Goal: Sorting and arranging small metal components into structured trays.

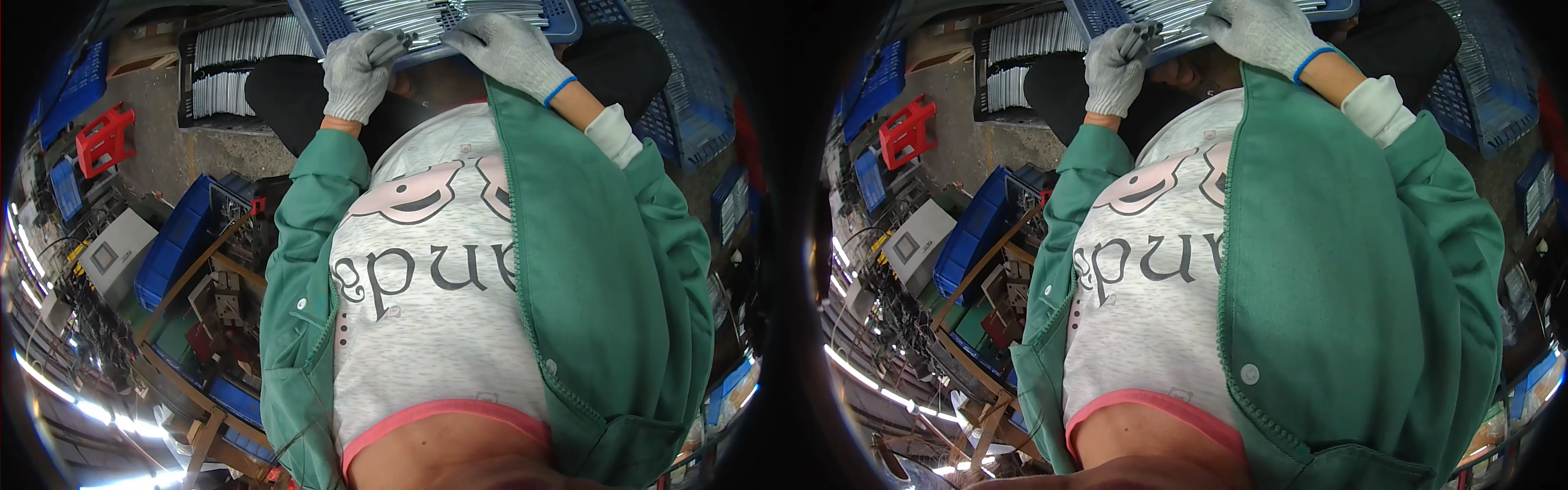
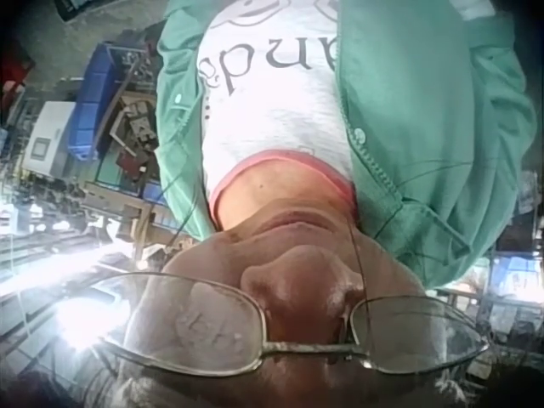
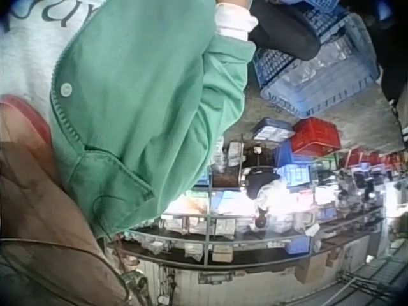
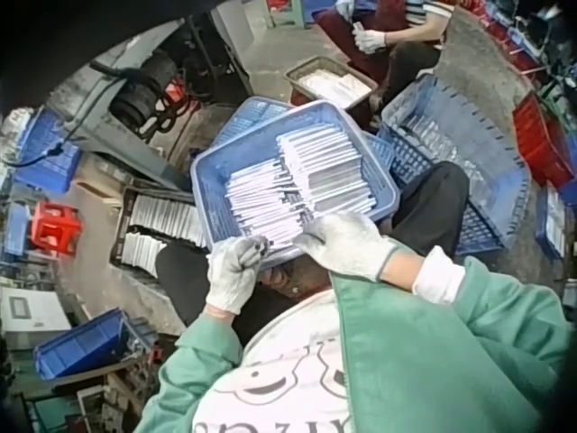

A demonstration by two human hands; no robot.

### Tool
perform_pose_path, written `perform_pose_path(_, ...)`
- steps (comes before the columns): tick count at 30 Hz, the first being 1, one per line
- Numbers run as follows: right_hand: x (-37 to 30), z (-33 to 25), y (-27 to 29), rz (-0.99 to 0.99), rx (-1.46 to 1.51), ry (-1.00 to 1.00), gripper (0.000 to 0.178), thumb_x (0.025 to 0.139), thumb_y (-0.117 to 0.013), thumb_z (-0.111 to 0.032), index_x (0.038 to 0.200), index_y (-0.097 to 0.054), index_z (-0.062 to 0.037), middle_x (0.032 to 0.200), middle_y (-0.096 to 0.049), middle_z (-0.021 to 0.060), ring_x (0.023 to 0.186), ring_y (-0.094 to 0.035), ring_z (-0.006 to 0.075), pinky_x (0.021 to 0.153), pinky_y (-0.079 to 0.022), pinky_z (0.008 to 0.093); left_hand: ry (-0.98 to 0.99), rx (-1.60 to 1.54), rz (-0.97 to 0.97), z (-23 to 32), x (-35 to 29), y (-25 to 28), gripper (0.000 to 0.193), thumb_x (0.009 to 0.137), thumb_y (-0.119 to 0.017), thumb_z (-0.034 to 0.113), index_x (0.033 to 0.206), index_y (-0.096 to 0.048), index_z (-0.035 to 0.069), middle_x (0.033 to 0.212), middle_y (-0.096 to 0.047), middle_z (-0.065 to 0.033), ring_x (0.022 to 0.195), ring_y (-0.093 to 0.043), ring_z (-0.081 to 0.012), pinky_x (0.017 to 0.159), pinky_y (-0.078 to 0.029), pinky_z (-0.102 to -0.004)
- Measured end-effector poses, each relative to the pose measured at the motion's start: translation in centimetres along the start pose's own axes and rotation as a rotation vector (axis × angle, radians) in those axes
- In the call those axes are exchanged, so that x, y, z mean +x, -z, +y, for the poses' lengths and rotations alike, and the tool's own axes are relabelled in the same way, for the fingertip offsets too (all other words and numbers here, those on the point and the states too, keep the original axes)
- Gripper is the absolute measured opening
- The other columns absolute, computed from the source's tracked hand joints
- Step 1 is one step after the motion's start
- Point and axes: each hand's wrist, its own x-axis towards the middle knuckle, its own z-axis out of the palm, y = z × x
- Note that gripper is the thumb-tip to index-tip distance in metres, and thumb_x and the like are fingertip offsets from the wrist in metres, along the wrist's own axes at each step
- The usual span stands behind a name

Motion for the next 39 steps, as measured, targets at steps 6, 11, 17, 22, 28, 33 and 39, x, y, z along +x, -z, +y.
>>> perform_pose_path(6,-0.1,0.3,-0.7,0.041,-0.131,-0.056,0.044,0.097,-0.054,-0.053,0.109,-0.075,-0.0166,0.096,-0.076,0.0035,0.083,-0.072,0.0267,0.075,-0.056,0.0378,0.289,0.157,-0.228,-2.9,1.4,-2.5,0.025,0.082,-0.068,0.018,0.106,-0.074,0.020,0.094,-0.075,-0.0040,0.084,-0.069,-0.0328,0.078,-0.054,-0.0409)
perform_pose_path(11,-0.5,0.8,-0.9,0.048,-0.126,-0.073,0.045,0.097,-0.052,-0.054,0.110,-0.075,-0.0169,0.098,-0.076,0.0037,0.084,-0.071,0.0268,0.076,-0.056,0.0381,0.325,0.185,-0.322,-2.7,1.5,-2.6,0.025,0.087,-0.063,0.021,0.111,-0.073,0.020,0.096,-0.075,-0.0065,0.087,-0.069,-0.0366,0.077,-0.054,-0.0423)
perform_pose_path(17,-1.2,0.1,0.3,0.086,-0.152,-0.041,0.042,0.097,-0.054,-0.052,0.108,-0.075,-0.0176,0.095,-0.076,0.0034,0.079,-0.071,0.0255,0.071,-0.056,0.0366,0.314,0.086,-0.291,-2.2,0.7,-0.8,0.028,0.089,-0.065,0.021,0.116,-0.071,0.019,0.097,-0.075,-0.0079,0.086,-0.071,-0.0312,0.075,-0.055,-0.0392)
perform_pose_path(22,-1.3,-0.5,0.9,0.089,-0.162,0.009,0.038,0.096,-0.056,-0.049,0.106,-0.076,-0.0180,0.091,-0.076,0.0024,0.072,-0.070,0.0241,0.065,-0.055,0.0345,0.292,-0.321,-0.242,-1.4,-0.4,0.4,0.025,0.086,-0.070,0.018,0.110,-0.074,0.014,0.095,-0.075,-0.0073,0.082,-0.071,-0.0245,0.073,-0.055,-0.0354)
perform_pose_path(28,-1.5,-0.4,0.4,0.170,-0.173,0.101,0.035,0.095,-0.058,-0.047,0.104,-0.076,-0.0178,0.087,-0.076,0.0024,0.066,-0.068,0.0228,0.061,-0.054,0.0332,0.172,-0.183,-0.243,-1.1,-0.5,0.9,0.020,0.082,-0.074,0.014,0.102,-0.077,0.010,0.090,-0.074,-0.0051,0.077,-0.069,-0.0200,0.073,-0.055,-0.0320)
perform_pose_path(33,-1.6,-1.1,1.2,0.072,-0.210,0.096,0.034,0.095,-0.058,-0.045,0.104,-0.076,-0.0180,0.086,-0.075,0.0030,0.065,-0.068,0.0231,0.061,-0.053,0.0332,0.092,-0.216,-0.157,-0.7,-0.7,0.8,0.016,0.080,-0.075,0.012,0.095,-0.078,0.010,0.086,-0.074,-0.0051,0.074,-0.067,-0.0215,0.071,-0.055,-0.0317)
perform_pose_path(39,-1.4,-0.8,0.4,0.085,-0.253,0.092,0.033,0.096,-0.058,-0.045,0.102,-0.076,-0.0176,0.083,-0.074,0.0032,0.065,-0.067,0.0238,0.061,-0.053,0.0334,-0.022,-0.147,-0.045,0.2,-0.3,1.0,0.026,0.070,-0.077,0.011,0.097,-0.079,0.013,0.084,-0.074,-0.0039,0.073,-0.066,-0.0213,0.073,-0.054,-0.0318)
